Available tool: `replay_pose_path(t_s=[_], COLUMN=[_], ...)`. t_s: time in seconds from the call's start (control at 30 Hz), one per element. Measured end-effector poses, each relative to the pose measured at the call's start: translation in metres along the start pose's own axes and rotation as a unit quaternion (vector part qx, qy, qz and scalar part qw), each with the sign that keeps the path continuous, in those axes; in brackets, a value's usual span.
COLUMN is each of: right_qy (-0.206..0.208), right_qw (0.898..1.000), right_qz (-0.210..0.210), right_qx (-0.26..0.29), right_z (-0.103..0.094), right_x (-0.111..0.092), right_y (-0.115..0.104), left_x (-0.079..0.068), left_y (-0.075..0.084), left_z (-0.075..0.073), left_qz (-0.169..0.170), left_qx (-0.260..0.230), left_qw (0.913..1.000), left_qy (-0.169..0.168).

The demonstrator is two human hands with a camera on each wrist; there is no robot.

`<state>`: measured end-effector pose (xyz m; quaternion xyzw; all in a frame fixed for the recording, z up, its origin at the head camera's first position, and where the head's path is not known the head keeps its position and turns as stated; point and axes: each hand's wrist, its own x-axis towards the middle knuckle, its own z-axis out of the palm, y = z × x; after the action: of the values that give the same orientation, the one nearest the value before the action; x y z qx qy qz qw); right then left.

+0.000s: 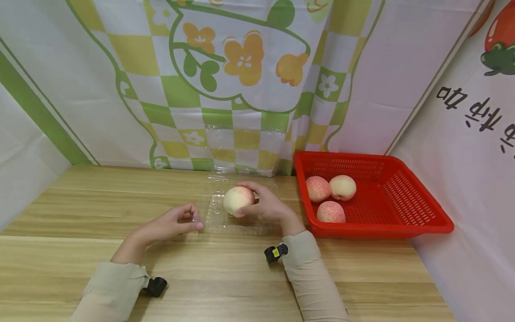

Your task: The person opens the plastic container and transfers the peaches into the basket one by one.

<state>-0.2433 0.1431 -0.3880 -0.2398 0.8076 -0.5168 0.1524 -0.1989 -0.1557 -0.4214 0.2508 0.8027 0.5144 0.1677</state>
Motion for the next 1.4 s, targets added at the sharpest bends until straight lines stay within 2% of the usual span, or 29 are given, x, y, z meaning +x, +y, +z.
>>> replay_pose_path(t_s=[0.2, 0.43, 0.7, 0.87, 1.2, 1.4], right_qy=[0.006, 0.020, 0.032, 0.044, 0.087, 0.102], right_qw=[0.999, 0.998, 0.997, 0.994, 0.991, 0.989], right_qz=[0.002, -0.009, -0.045, -0.051, -0.071, -0.073], right_qx=[0.042, 0.065, 0.059, 0.081, 0.066, 0.085], right_z=[-0.003, -0.011, -0.022, -0.028, -0.044, -0.051], right_x=[-0.006, -0.012, -0.020, -0.026, -0.036, -0.046], right_y=[-0.009, -0.020, -0.030, -0.033, -0.038, -0.042], left_x=[0.001, 0.001, 0.001, 0.000, 0.000, 0.000], left_y=[-0.002, -0.002, 0.000, 0.003, 0.004, 0.003], left_z=[0.000, -0.001, 0.000, 0.001, 0.000, 0.000], left_qz=[-0.008, 0.001, -0.001, -0.005, -0.010, -0.005], left_qx=[0.018, 0.001, 0.005, 0.009, 0.019, 0.010], left_qw=[0.9998, 1.0000, 1.0000, 0.9999, 0.9997, 0.9999], left_qy=[0.009, 0.000, 0.001, 0.004, 0.008, 0.004])
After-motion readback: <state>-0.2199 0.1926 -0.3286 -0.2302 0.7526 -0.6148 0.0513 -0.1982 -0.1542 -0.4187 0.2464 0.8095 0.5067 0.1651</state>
